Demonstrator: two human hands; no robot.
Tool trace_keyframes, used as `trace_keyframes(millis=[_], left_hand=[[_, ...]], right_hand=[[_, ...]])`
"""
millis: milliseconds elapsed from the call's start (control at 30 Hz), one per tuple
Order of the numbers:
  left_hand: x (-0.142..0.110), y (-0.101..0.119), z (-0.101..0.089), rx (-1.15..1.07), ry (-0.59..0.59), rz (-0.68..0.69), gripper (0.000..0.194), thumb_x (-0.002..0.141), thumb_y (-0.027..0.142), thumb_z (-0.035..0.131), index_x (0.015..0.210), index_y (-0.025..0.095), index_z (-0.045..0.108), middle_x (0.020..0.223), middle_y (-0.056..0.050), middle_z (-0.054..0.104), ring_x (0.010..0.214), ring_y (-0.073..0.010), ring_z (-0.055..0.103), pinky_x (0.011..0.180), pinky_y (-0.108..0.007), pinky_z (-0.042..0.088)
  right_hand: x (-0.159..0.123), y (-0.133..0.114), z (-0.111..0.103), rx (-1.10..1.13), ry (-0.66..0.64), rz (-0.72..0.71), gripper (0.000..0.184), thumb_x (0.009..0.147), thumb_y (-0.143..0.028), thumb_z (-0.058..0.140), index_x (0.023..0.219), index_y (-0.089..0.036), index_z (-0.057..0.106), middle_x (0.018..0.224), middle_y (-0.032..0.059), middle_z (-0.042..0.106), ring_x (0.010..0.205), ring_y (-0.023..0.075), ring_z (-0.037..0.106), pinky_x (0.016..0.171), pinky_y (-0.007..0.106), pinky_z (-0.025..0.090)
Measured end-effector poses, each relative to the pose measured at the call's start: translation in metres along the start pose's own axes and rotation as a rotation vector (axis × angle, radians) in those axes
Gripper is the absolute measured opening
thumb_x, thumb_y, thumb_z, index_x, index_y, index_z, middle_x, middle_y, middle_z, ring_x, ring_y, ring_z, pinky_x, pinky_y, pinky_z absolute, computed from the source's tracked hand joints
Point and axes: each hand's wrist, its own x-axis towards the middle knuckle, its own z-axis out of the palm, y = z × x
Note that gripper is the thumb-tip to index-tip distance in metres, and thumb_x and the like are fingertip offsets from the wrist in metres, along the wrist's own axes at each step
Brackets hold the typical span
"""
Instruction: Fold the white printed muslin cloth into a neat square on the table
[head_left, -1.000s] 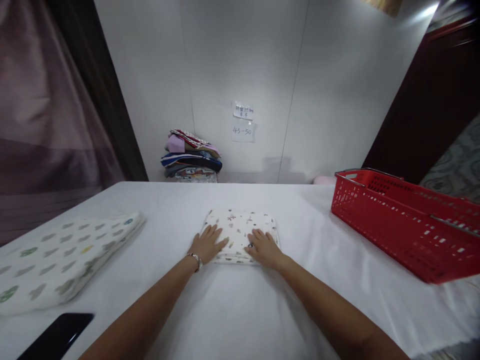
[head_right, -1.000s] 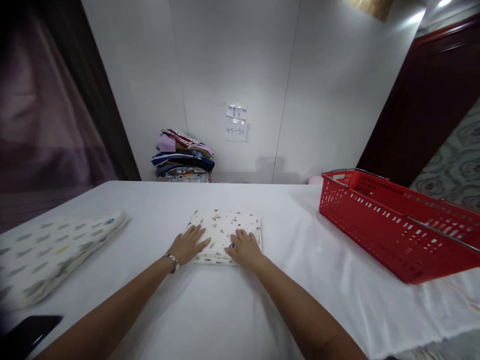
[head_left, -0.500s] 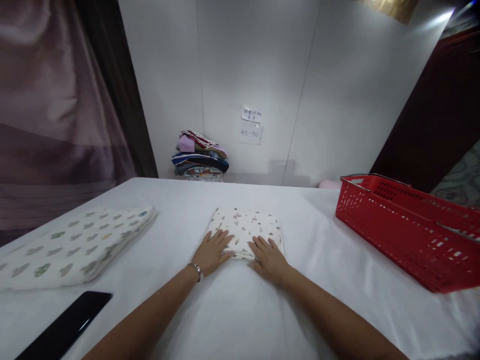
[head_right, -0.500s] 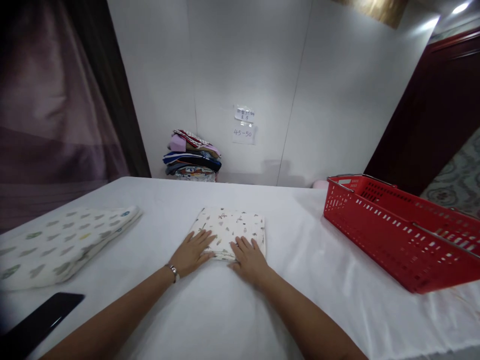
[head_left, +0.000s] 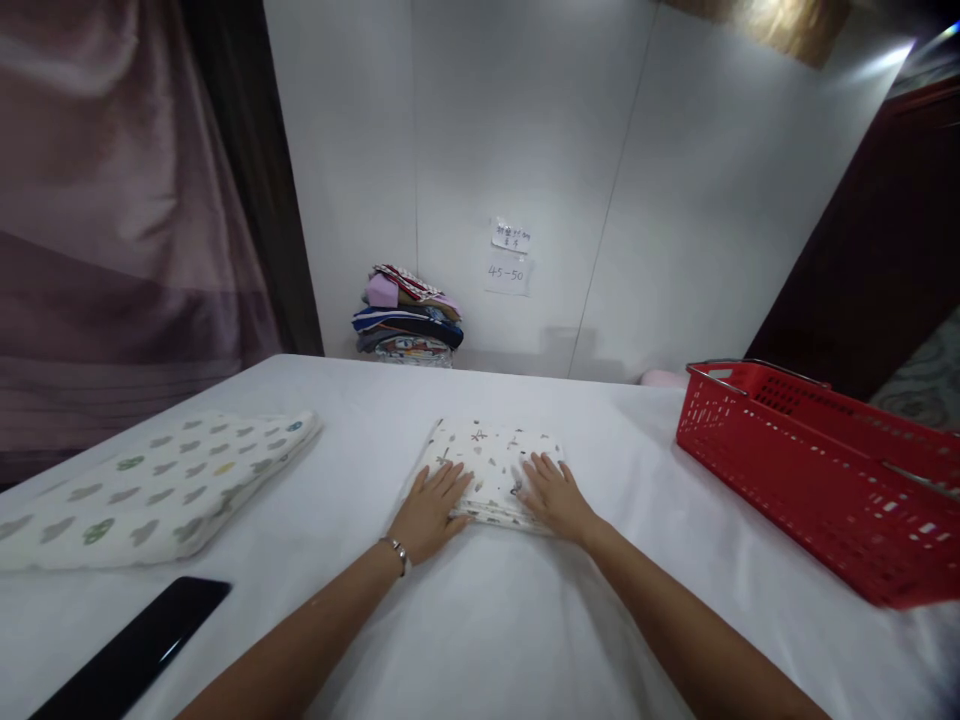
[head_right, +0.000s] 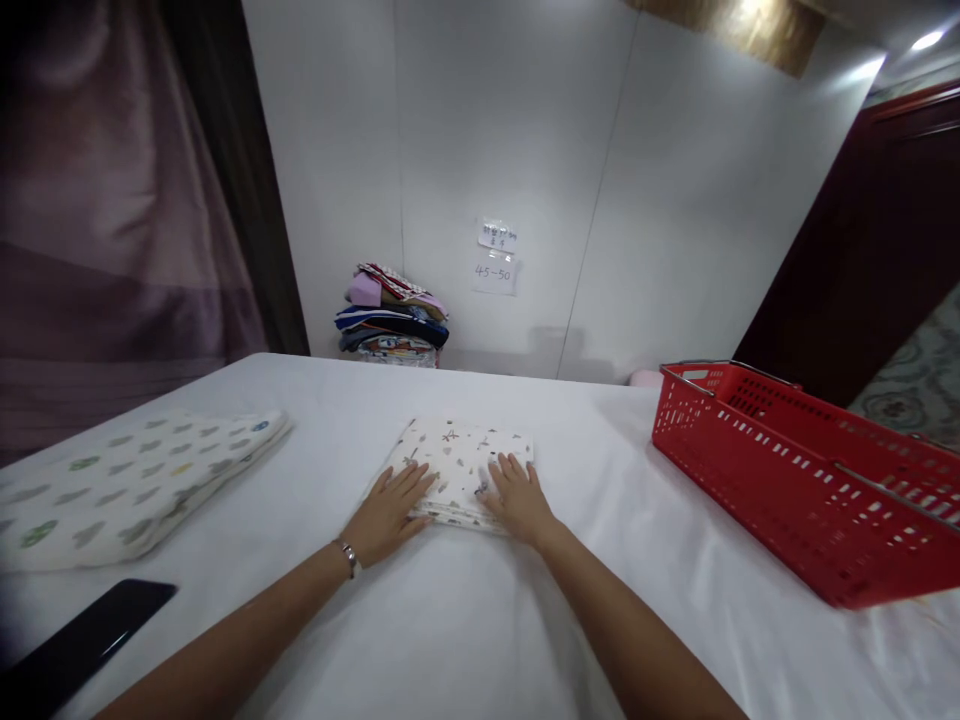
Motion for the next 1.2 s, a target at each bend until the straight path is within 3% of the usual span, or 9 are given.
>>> trace_keyframes(millis=[67, 300, 500, 567, 667, 800, 933, 1033, 1200], left_hand=[[-0.001, -0.002, 0.001, 0.008, 0.020, -0.003, 0.058, 0.083, 0.053, 0.038, 0.135, 0.027, 0.031, 0.143, -0.004, 0.027, 0.132, -0.0232, 0.018, 0.107, -0.045, 0.006], [-0.005, -0.004, -0.001, -0.029, -0.064, -0.025, 0.056, 0.084, 0.054, 0.034, 0.132, 0.026, 0.036, 0.141, -0.003, 0.031, 0.130, -0.0219, 0.023, 0.107, -0.043, 0.011], [0.012, -0.004, -0.012, -0.037, 0.005, -0.197, 0.060, 0.085, 0.057, 0.025, 0.132, 0.022, 0.036, 0.143, -0.004, 0.025, 0.132, -0.0217, 0.016, 0.107, -0.042, 0.012], [0.017, -0.009, -0.009, -0.016, -0.032, -0.258, 0.061, 0.084, 0.057, 0.027, 0.132, 0.021, 0.036, 0.144, -0.005, 0.023, 0.133, -0.0231, 0.015, 0.106, -0.044, 0.012], [0.018, -0.015, 0.000, -0.004, -0.113, -0.312, 0.060, 0.085, 0.056, 0.025, 0.132, 0.020, 0.036, 0.144, -0.005, 0.024, 0.132, -0.0233, 0.017, 0.105, -0.045, 0.017], [0.015, -0.018, 0.006, 0.002, -0.108, -0.298, 0.061, 0.085, 0.057, 0.022, 0.132, 0.021, 0.036, 0.144, -0.004, 0.024, 0.132, -0.0221, 0.016, 0.104, -0.044, 0.018], [0.015, -0.018, 0.007, -0.007, -0.110, -0.299, 0.062, 0.085, 0.058, 0.021, 0.132, 0.020, 0.036, 0.144, -0.005, 0.024, 0.132, -0.0224, 0.016, 0.103, -0.043, 0.021], [0.016, -0.018, 0.007, -0.006, -0.113, -0.300, 0.061, 0.085, 0.057, 0.023, 0.131, 0.020, 0.036, 0.144, -0.005, 0.024, 0.132, -0.0227, 0.016, 0.103, -0.042, 0.022], [0.017, -0.018, 0.008, -0.004, -0.104, -0.297, 0.060, 0.085, 0.057, 0.025, 0.131, 0.021, 0.037, 0.144, -0.005, 0.025, 0.132, -0.0231, 0.016, 0.102, -0.042, 0.023]], right_hand=[[0.007, 0.005, -0.002, -0.028, 0.039, 0.049, 0.064, 0.087, -0.056, 0.019, 0.139, -0.018, 0.021, 0.147, 0.0059, 0.009, 0.134, 0.0199, 0.000, 0.106, 0.040, 0.002], [0.016, 0.026, 0.018, 0.030, -0.084, 0.156, 0.064, 0.086, -0.056, 0.020, 0.136, -0.018, 0.027, 0.146, 0.0067, 0.013, 0.134, 0.0223, 0.003, 0.104, 0.046, 0.010], [0.039, 0.026, 0.006, -0.002, 0.042, 0.200, 0.064, 0.087, -0.055, 0.020, 0.138, -0.017, 0.021, 0.147, 0.0067, 0.008, 0.134, 0.0211, 0.000, 0.105, 0.044, 0.004], [0.048, 0.027, 0.006, -0.009, 0.070, 0.230, 0.065, 0.087, -0.054, 0.021, 0.139, -0.014, 0.019, 0.147, 0.0076, 0.007, 0.134, 0.0211, -0.001, 0.105, 0.043, 0.004], [0.056, 0.031, 0.017, 0.004, 0.014, 0.285, 0.066, 0.086, -0.053, 0.022, 0.139, -0.012, 0.018, 0.147, 0.0077, 0.006, 0.134, 0.0221, 0.001, 0.104, 0.044, 0.010], [0.057, 0.038, 0.030, 0.006, -0.033, 0.299, 0.066, 0.086, -0.053, 0.020, 0.139, -0.014, 0.018, 0.147, 0.0059, 0.004, 0.133, 0.0219, -0.001, 0.103, 0.045, 0.013], [0.058, 0.035, 0.022, -0.030, -0.054, 0.302, 0.065, 0.086, -0.052, 0.022, 0.138, -0.013, 0.021, 0.147, 0.0081, 0.008, 0.133, 0.0235, 0.002, 0.102, 0.048, 0.010], [0.056, 0.016, 0.012, -0.053, 0.003, 0.254, 0.065, 0.086, -0.051, 0.023, 0.138, -0.012, 0.023, 0.146, 0.0096, 0.011, 0.133, 0.0237, 0.002, 0.104, 0.047, 0.002], [0.035, -0.027, 0.019, 0.053, -0.057, -0.061, 0.067, 0.086, -0.057, 0.014, 0.139, -0.016, 0.019, 0.146, 0.0059, 0.012, 0.134, 0.0187, 0.003, 0.106, 0.039, 0.002]])
